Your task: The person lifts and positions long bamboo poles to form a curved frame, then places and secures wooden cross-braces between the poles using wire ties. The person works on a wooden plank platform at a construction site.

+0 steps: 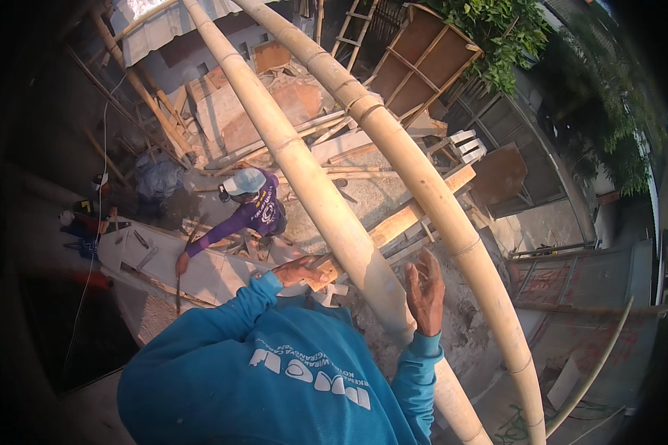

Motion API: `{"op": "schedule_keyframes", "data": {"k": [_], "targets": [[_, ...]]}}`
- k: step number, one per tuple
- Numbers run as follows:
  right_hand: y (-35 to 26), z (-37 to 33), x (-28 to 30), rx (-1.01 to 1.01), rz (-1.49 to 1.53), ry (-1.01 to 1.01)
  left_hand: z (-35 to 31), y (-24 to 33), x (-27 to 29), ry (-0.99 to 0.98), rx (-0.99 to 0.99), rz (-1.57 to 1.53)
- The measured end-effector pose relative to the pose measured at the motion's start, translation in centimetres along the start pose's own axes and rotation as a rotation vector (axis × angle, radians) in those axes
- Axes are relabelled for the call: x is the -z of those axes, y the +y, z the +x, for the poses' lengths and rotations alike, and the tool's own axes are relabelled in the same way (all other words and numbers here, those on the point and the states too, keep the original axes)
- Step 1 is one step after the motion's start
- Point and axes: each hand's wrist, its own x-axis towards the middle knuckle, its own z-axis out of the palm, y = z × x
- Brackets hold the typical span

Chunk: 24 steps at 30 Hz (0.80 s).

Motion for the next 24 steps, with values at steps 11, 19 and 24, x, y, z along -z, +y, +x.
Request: {"op": "schedule_keyframes", "data": {"k": [11, 19, 24], "targets": [[7.3, 9.2, -0.6, -0.405, 0.198, -0.556, 1.9, -2.0, 1.2, -0.081, 0.007, 0.046], [11.3, 11.9, -6.2, -0.584, 0.622, -0.474, -0.8, 0.8, 1.3, 0.076, 0.146, 0.177], [14.6, 14.7, -11.0, -0.557, 0.747, -0.550, -0.8, -1.6, 4.2, 0.004, 0.036, 0.002]]}}
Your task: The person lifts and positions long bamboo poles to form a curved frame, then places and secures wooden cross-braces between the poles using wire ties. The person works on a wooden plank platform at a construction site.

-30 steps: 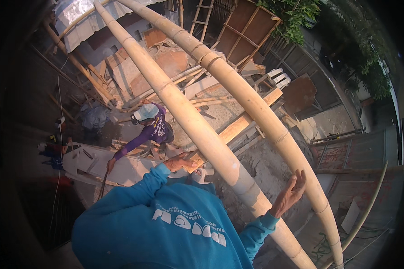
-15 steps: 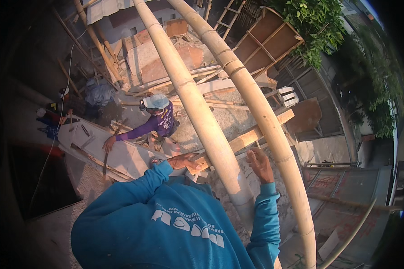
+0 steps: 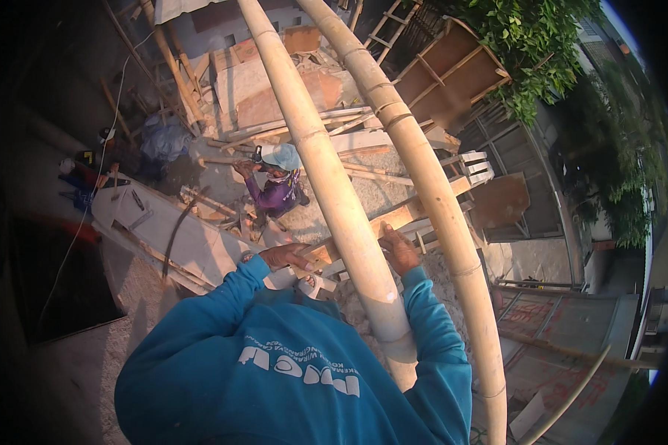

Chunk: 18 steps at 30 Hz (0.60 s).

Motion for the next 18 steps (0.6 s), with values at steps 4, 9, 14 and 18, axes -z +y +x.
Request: {"op": "schedule_keyframes", "data": {"k": [4, 9, 14, 18], "targets": [[-0.9, 1.2, -3.4, -0.029, 0.132, -0.126, -2.7, 3.3, 0.7, -0.023, 0.020, 0.026], [-2.9, 0.4, -7.8, -0.050, 0.206, -0.149, -5.0, 3.8, 1.7, 0.150, -0.034, 0.136], [-2.9, -1.2, -5.7, -0.107, 0.199, -0.204, -5.9, 3.9, 0.0, 0.456, -0.022, 0.049], [-2.7, -1.4, -4.8, -0.176, 0.177, -0.229, -9.0, -7.6, 6.9, 0.739, 0.026, 0.239]]}}
